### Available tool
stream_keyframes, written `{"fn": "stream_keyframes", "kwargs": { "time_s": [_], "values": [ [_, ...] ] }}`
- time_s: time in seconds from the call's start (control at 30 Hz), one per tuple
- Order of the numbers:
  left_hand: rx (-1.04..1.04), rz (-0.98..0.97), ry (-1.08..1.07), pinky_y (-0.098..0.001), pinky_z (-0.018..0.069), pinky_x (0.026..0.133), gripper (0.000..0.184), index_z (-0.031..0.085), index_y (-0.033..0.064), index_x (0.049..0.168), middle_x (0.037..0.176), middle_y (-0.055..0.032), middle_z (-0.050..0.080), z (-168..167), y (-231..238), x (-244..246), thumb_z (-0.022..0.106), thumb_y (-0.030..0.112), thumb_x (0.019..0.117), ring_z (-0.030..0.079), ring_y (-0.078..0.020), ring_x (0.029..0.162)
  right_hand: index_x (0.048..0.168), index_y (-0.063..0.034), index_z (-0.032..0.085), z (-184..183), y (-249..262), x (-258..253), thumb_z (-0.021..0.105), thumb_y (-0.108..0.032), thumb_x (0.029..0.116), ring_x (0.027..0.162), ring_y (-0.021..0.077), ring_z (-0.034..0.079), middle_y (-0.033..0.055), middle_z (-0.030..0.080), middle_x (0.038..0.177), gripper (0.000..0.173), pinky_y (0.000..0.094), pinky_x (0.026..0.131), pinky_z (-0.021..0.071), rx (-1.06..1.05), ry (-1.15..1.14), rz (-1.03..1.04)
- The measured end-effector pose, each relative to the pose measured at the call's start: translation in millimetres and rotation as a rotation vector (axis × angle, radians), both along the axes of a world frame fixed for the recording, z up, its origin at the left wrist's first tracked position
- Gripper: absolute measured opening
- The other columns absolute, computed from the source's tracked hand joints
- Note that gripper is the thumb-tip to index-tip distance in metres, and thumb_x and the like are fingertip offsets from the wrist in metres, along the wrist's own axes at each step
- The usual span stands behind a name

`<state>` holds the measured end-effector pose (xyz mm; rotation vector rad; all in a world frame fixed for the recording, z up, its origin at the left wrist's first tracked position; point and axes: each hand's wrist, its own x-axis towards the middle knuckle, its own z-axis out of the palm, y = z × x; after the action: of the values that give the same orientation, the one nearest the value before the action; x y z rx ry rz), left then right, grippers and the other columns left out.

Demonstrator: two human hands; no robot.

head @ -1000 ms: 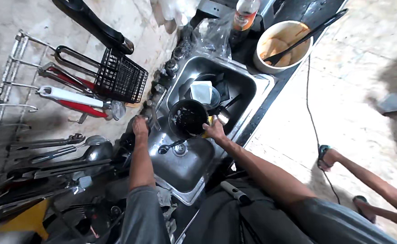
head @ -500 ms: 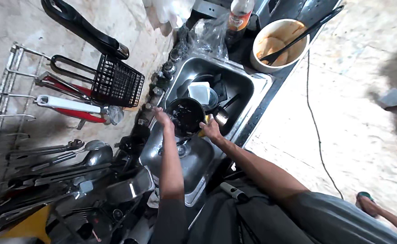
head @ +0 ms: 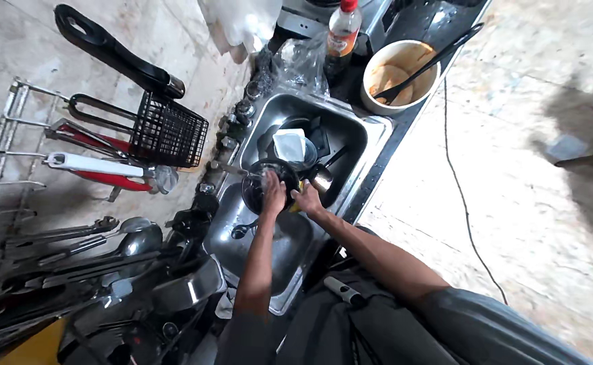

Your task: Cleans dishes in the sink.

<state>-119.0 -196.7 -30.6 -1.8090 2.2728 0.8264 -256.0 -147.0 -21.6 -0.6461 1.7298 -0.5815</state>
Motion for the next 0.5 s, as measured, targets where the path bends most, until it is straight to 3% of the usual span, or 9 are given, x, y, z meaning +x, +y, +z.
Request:
{"fn": "stream_keyframes", "kwargs": {
  "time_s": [0.07,0.13,0.23,0.27,0.33,0.4,0.5],
  "values": [
    [0.006,-0.111,0.028,-0.0524,0.0128,0.129,0.062,0.023,-0.0019,0.161,0.169,-0.0218,0.019,-8,-7,4,0.030,0.035,0.1124,0.013,-0.0354,0.158,0.130,-0.0007,0.056,3,-1,0,0.069,-0.029,0.0946,0.100,0.0386,0.069,0.0241,0.069,0.106,0.047,0.0595,0.087,0.0549,0.025,-0.019,-0.005],
    [-0.005,-0.092,-0.053,-0.0524,0.0138,0.128,0.062,0.023,0.0001,0.162,0.170,-0.0192,0.018,-6,-9,15,0.030,0.036,0.1122,0.016,-0.0344,0.158,0.131,-0.0007,0.055,6,-2,0,0.069,-0.028,0.0951,0.098,0.0382,0.069,0.0240,0.068,0.106,0.047,0.0590,0.085,0.0555,0.031,-0.020,-0.029],
    [0.027,-0.031,-0.100,-0.0513,0.0211,0.127,0.066,0.017,-0.0010,0.162,0.171,-0.0205,0.012,3,-6,14,0.031,0.039,0.1116,0.017,-0.0357,0.157,0.131,-0.0005,0.053,11,-7,-1,0.070,-0.029,0.0962,0.098,0.0412,0.068,0.0255,0.068,0.106,0.048,0.0612,0.084,0.0549,0.016,0.021,-0.042],
    [0.031,-0.019,-0.098,-0.0511,0.0236,0.126,0.067,0.017,0.0020,0.163,0.171,-0.0176,0.015,4,-8,15,0.032,0.041,0.1115,0.021,-0.0338,0.157,0.131,-0.0003,0.052,10,-9,-3,0.070,-0.029,0.0962,0.099,0.0421,0.068,0.0261,0.067,0.106,0.048,0.0617,0.084,0.0547,0.011,0.029,-0.040],
    [-0.015,0.028,-0.129,-0.0563,0.0360,0.118,0.064,0.017,0.0040,0.164,0.167,-0.0186,0.027,8,-17,21,0.030,0.039,0.1120,0.039,-0.0371,0.148,0.133,-0.0010,0.051,8,-11,-4,0.070,-0.029,0.0961,0.098,0.0425,0.068,0.0260,0.067,0.106,0.049,0.0624,0.083,0.0544,-0.009,0.011,-0.042],
    [-0.025,0.011,-0.205,-0.0547,0.0333,0.120,0.063,0.014,0.0007,0.163,0.171,-0.0174,0.017,12,-17,22,0.026,0.037,0.1130,0.034,-0.0362,0.151,0.134,-0.0034,0.051,11,-10,-5,0.069,-0.030,0.0963,0.095,0.0423,0.068,0.0250,0.067,0.105,0.050,0.0626,0.079,0.0550,-0.027,0.001,-0.051],
    [-0.002,-0.021,-0.316,-0.0566,0.0354,0.118,0.063,0.044,-0.0045,0.150,0.156,-0.0262,0.042,31,-11,12,0.026,0.041,0.1119,0.040,-0.0403,0.146,0.139,-0.0072,0.048,6,-17,-1,0.068,-0.031,0.0962,0.094,0.0420,0.068,0.0242,0.068,0.106,0.053,0.0631,0.076,0.0550,-0.071,-0.003,-0.107]
  ]
}}
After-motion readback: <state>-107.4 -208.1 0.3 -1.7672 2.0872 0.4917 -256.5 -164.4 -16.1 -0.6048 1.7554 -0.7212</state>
